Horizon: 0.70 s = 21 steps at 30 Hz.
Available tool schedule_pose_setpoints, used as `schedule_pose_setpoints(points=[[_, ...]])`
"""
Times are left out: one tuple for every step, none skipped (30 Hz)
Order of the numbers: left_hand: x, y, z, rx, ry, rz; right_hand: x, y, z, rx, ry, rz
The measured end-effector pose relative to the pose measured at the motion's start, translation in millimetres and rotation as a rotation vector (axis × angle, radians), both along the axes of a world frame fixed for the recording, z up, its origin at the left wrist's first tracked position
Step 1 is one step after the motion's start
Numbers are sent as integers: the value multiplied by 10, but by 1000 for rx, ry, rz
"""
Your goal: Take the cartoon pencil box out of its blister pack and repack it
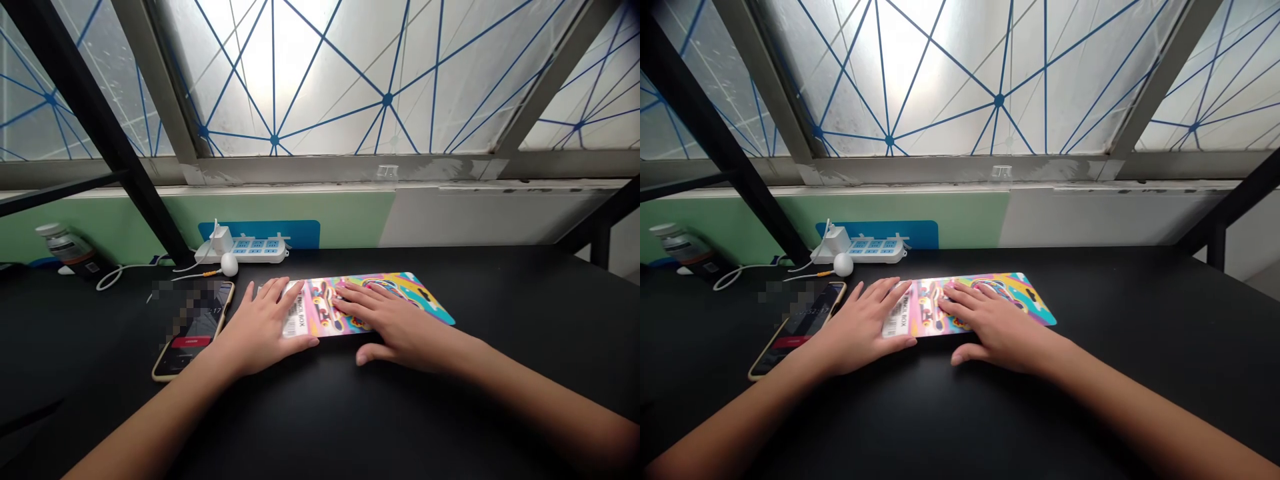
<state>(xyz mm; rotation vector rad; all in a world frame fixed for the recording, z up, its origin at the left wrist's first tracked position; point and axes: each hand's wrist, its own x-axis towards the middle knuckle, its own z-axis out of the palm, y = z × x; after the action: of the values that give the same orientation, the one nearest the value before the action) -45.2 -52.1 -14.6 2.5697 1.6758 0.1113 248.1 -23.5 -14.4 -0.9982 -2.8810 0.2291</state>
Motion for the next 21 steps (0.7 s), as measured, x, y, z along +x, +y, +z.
schedule_pose_setpoints(points=[[-1, 3, 2, -2, -1, 0, 134, 9, -6, 3, -13, -10], [-1, 6, 5, -3, -1, -2, 276, 15, -16, 10, -24, -22], [-2, 11, 9, -6, 1, -5, 418, 18, -27, 19, -34, -33], [-3, 16, 14, -9, 4, -10, 553, 19, -38, 35, -39, -43], [-5, 20, 19, -11, 7, -18, 672, 16, -48, 58, -39, -59], [-6, 23, 23, -10, 11, -27, 767, 11, -55, 84, -38, -73], [-6, 23, 26, -4, 15, -35, 832, 5, -60, 116, -39, -88], [-5, 21, 27, 8, 16, -47, 862, -2, -61, 149, -40, -102], [-2, 14, 27, 24, 16, -62, 856, -9, -60, 179, -40, -112], [5, 4, 26, 41, 14, -80, 814, -16, -57, 206, -39, -120], [17, -10, 24, 54, 11, -101, 739, -23, -55, 225, -35, -122], [32, -25, 21, 66, 4, -122, 639, -29, -53, 235, -28, -118], [50, -41, 18, 72, -5, -144, 522, -36, -54, 240, -20, -110], [69, -57, 14, 74, -15, -163, 395, -41, -58, 238, -19, -90], [90, -69, 10, 73, -26, -179, 270, -47, -66, 237, -24, -64], [109, -77, 8, 70, -38, -189, 154, -52, -77, 244, -32, -42], [127, -80, 8, 66, -51, -195, 53, -57, -90, 257, -40, -27], [145, -75, 12, 63, -65, -196, -26, -62, -105, 276, -44, -21], [163, -63, 23, 64, -76, -192, -85, -67, -121, 296, -42, -23], [183, -43, 42, 67, -79, -184, -122, -71, -137, 315, -37, -27], [206, -13, 71, 72, -73, -178, -143, -76, -151, 332, -30, -35]])
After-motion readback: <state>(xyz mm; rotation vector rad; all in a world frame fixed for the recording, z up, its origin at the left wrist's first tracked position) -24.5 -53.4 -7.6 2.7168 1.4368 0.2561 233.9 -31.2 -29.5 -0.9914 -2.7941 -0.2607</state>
